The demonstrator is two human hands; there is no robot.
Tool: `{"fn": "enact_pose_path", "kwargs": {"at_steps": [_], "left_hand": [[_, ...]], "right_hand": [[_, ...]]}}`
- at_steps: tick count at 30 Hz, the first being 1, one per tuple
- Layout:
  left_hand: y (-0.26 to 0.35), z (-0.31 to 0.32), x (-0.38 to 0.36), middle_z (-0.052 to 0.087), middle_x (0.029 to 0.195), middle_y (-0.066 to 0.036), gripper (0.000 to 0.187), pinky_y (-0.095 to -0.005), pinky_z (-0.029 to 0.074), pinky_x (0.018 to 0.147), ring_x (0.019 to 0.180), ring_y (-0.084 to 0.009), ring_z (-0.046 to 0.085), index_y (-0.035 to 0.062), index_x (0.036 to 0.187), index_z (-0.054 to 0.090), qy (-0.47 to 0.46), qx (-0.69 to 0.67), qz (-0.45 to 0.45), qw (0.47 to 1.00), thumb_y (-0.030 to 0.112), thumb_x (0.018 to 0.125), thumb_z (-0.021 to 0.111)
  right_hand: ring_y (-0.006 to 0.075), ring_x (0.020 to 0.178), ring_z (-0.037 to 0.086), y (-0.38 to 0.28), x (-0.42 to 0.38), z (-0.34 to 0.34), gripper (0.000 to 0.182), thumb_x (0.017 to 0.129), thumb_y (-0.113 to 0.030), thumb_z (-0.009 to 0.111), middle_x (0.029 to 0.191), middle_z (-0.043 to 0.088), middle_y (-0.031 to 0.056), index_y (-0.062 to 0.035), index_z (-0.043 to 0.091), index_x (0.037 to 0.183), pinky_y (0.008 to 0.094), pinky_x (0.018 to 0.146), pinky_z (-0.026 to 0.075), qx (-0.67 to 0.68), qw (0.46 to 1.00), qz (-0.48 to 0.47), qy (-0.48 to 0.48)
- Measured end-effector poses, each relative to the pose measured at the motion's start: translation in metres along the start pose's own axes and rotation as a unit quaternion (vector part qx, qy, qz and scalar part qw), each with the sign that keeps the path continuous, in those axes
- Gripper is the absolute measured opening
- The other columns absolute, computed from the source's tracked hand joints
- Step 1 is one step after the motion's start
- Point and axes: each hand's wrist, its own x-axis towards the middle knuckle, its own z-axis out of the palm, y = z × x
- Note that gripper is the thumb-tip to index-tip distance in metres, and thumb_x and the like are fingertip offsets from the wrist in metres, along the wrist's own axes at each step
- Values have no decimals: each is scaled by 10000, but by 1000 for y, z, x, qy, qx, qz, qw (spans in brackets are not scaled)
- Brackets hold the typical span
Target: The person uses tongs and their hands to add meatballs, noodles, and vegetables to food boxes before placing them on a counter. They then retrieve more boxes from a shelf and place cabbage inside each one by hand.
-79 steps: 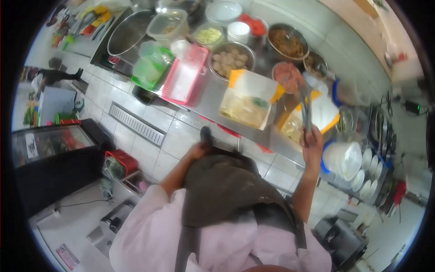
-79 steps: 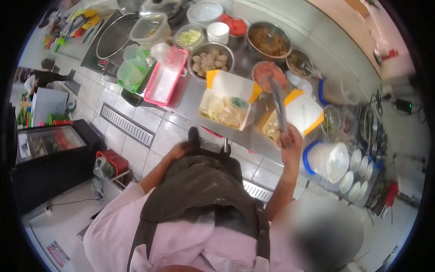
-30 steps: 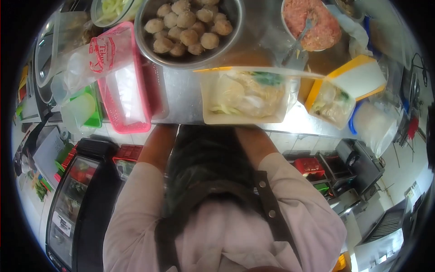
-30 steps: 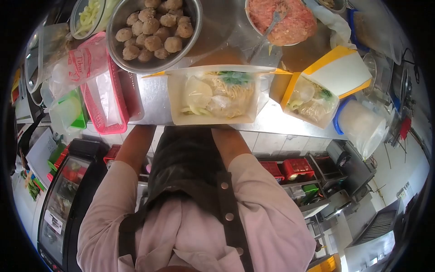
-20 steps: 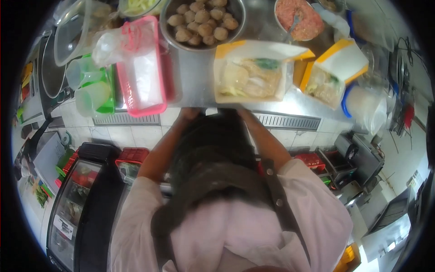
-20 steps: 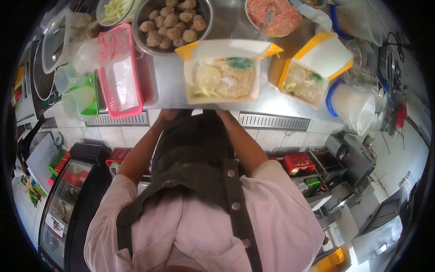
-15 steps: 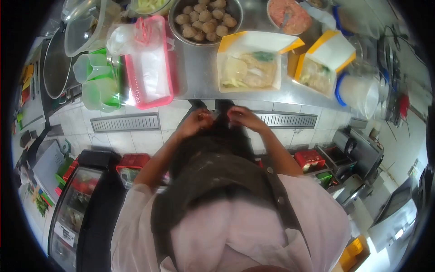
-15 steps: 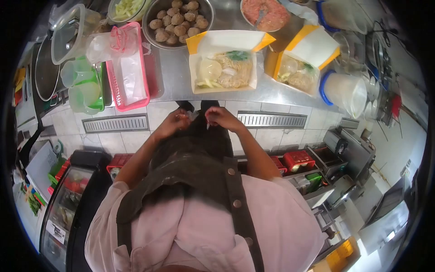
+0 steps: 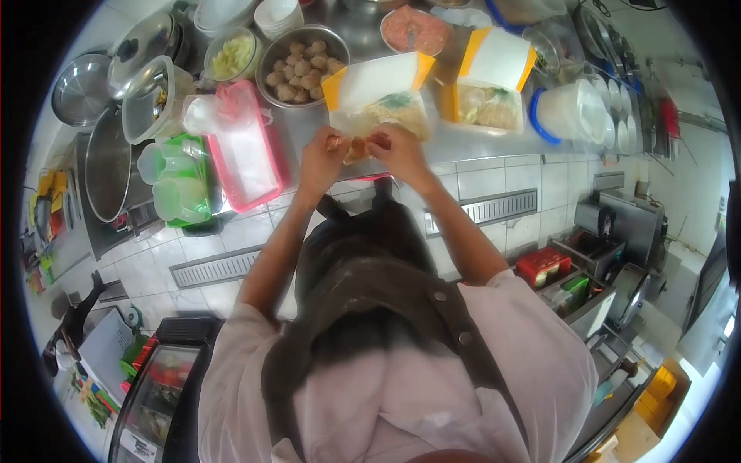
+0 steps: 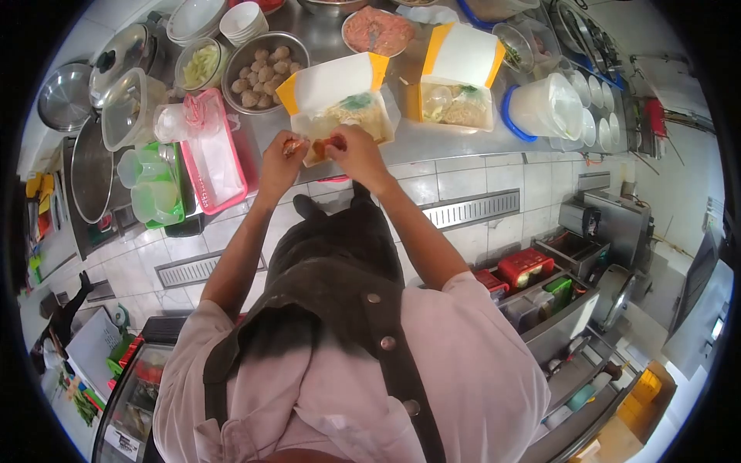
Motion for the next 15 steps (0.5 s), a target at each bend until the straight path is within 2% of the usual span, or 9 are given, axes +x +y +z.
{"fn": "enact_pose_path", "kwargs": {"at_steps": [1,3,6,7,8,9,10,13,15], "left_hand": [[3,-2,-1,650,824,-104,176,-279,493,710,771,-111,593,10,945,590,3,6,3,1000,132,893,706],[12,-2,-12,688,858,-167,187,-355,524,708,777,-274,688,24,990,598,42,31,-29,998,136,875,694],[37,17,-24,692,858,-159,205,-369,521,687,752,-292,682,31,1002,586,73,20,-31,997,144,873,697],[39,32,-26,680,1002,-168,279,-359,524,762,873,-281,682,31,1114,578,43,-24,-60,997,131,878,688],[53,48,-26,680,1002,-168,279,-359,524,762,873,-281,682,31,1114,578,38,-22,-57,997,131,878,688],[69,67,-28,650,1062,-165,286,-350,502,830,948,-265,648,7,1120,535,-7,56,50,997,78,876,666],[86,85,-29,620,1122,-162,298,-341,480,897,1022,-249,614,-17,1126,492,-53,130,157,978,24,873,643],[125,121,-40,601,1198,-176,348,-373,452,965,1130,-284,579,-20,1189,506,-88,76,167,979,-1,862,625],[113,127,-50,592,1245,-173,398,-399,464,971,1146,-320,589,-8,1240,528,-170,-11,137,976,0,853,617]], "right_hand": [[305,855,667,-9,1,-3,209,845,-73,678,951,663,169,-7,649,1042,371,776,534,-37,999,-11,-23],[348,908,652,-7,1,-17,288,842,-100,683,1040,661,185,-11,647,1113,400,827,527,-107,987,-87,-87],[298,913,669,-12,-8,-53,298,870,-124,679,1089,661,157,-14,641,1145,387,817,533,-52,979,-186,-68],[298,913,669,-14,-14,-66,298,870,-124,679,1089,661,157,-14,641,1145,387,817,533,-51,980,-184,-61],[256,908,674,-17,-20,-78,275,899,-147,666,1107,654,136,-21,645,1143,364,804,533,221,971,21,-84],[214,904,678,-17,-25,-90,255,929,-169,653,1125,646,114,-27,650,1142,341,790,534,469,850,221,-96],[214,904,678,-11,-29,-102,255,929,-169,653,1125,646,114,-27,650,1142,341,790,534,470,850,219,-88],[144,835,652,29,-35,-128,229,976,-218,617,1003,653,60,-41,662,1115,292,728,518,575,778,250,-35],[108,744,601,76,-26,-150,214,973,-204,610,857,640,38,-40,667,1099,266,677,489,396,901,172,46]]}}
